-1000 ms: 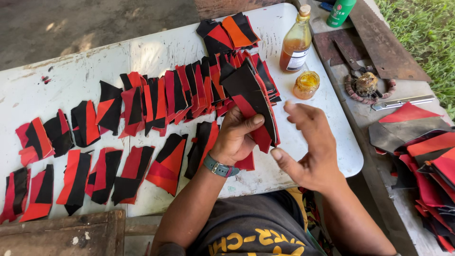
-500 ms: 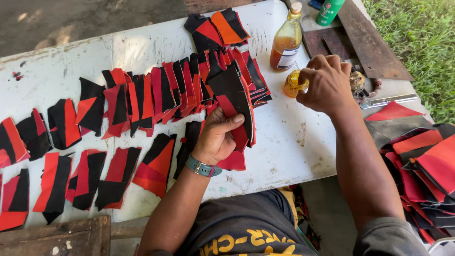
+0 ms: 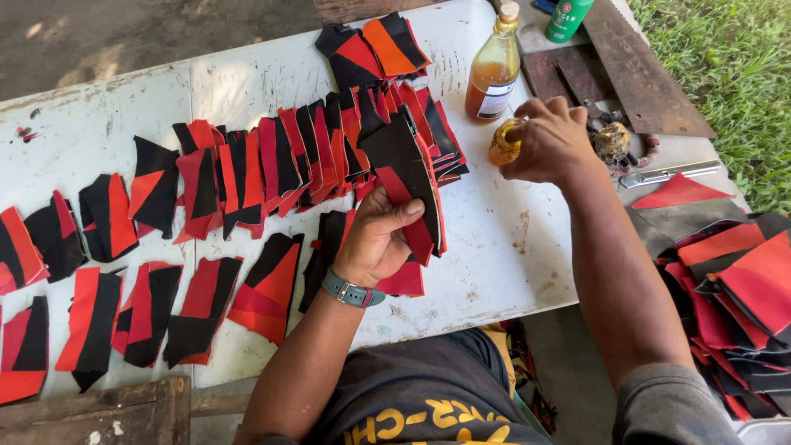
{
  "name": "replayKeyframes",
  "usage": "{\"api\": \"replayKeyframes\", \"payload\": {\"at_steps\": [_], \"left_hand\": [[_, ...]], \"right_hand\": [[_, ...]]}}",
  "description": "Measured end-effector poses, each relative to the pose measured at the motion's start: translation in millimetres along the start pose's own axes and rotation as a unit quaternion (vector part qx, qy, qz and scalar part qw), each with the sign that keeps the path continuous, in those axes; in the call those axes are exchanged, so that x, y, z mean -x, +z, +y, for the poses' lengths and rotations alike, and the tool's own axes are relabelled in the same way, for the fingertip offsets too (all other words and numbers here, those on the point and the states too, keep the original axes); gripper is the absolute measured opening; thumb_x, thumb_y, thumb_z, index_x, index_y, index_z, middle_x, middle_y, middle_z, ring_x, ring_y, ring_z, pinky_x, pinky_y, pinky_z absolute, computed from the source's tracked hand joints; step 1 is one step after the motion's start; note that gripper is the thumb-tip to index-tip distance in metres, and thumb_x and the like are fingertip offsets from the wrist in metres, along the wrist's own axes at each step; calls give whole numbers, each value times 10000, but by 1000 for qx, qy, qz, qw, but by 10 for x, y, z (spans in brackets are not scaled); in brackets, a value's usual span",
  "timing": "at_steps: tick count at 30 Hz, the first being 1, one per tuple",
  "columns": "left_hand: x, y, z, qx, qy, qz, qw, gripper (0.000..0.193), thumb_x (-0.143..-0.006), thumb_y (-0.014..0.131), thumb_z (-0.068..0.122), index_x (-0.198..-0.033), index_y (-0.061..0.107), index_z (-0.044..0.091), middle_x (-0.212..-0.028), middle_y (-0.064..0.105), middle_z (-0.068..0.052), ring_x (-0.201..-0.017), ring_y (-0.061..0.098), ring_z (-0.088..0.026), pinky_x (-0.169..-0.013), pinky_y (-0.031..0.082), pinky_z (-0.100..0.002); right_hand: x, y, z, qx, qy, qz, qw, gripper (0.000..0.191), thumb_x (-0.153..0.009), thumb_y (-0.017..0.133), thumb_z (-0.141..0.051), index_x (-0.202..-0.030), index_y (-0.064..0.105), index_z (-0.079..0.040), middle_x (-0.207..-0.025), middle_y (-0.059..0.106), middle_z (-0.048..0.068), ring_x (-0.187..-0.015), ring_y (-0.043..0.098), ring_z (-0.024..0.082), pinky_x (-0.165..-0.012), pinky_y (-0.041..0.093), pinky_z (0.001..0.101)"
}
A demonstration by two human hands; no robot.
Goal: The person picks up red and black foam pieces from a white table one at a time, folds each piece in half, and stacks the folded pieces into a growing pile on the table. The person continues folding and stacking pieces throughout the episode.
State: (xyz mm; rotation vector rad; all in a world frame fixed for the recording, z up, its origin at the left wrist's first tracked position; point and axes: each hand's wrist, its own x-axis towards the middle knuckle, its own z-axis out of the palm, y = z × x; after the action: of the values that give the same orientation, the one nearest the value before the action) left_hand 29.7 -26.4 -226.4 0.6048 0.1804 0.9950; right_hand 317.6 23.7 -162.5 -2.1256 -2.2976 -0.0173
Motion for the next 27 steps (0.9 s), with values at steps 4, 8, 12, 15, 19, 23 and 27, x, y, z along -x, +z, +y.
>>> {"api": "replayKeyframes", "payload": {"at_steps": [4,8,12,15,19,23,27], "left_hand": [[-12,-20,21,-1,10,-11,1000,227,-979,687,-33,-1196,668,33,-1113,742,-74,-1028,711,-166,-943,579,-334],[-41,-10,2,-6,19,-17,1000,248,-980,691,-31,-1213,659,48,-1134,736,-54,-1050,700,-148,-972,572,-328],[-105,72,-36,-13,44,-24,999,251,-997,695,-24,-1238,654,36,-1163,733,-59,-1072,693,-150,-978,563,-327],[-144,159,-51,-25,51,-32,998,256,-1013,696,-15,-1262,652,27,-1187,729,-63,-1093,688,-148,-1001,561,-332],[-142,243,-42,-30,49,-20,998,294,-987,700,6,-1273,642,38,-1200,729,-65,-1107,691,-150,-1009,559,-336],[-109,258,-33,-19,44,-39,998,281,-1012,705,31,-1285,638,28,-1199,731,-79,-1088,694,-170,-969,565,-354],[-69,250,-62,-23,45,-47,998,269,-1016,710,29,-1276,642,33,-1207,726,-68,-1119,688,-154,-1005,560,-323]], "right_hand": [[151,-38,100,-54,-8,61,997,455,-648,890,-397,-1082,830,-277,-1431,566,57,-1316,397,329,-1061,284,514],[548,-123,127,-102,-37,162,981,435,-673,872,-331,-1093,814,-230,-1451,580,76,-1384,411,338,-1093,290,507],[959,-336,-125,-324,-125,176,921,391,-765,805,-295,-1143,756,-209,-1461,567,90,-1440,463,301,-1202,338,459],[1279,-389,-422,-454,-214,164,849,541,-753,764,-271,-1276,700,-147,-1499,501,168,-1452,435,331,-1214,310,468],[1461,-383,-684,-388,-276,174,862,610,-732,761,-284,-1316,705,-116,-1502,506,207,-1421,438,362,-1211,342,497],[1557,-459,-807,-312,-266,258,875,519,-788,693,-366,-1285,716,-221,-1472,507,169,-1394,448,378,-1207,334,519],[1492,-516,-900,-172,-204,322,908,516,-867,642,-434,-1321,726,-202,-1468,500,211,-1337,445,437,-1111,315,578]]}}
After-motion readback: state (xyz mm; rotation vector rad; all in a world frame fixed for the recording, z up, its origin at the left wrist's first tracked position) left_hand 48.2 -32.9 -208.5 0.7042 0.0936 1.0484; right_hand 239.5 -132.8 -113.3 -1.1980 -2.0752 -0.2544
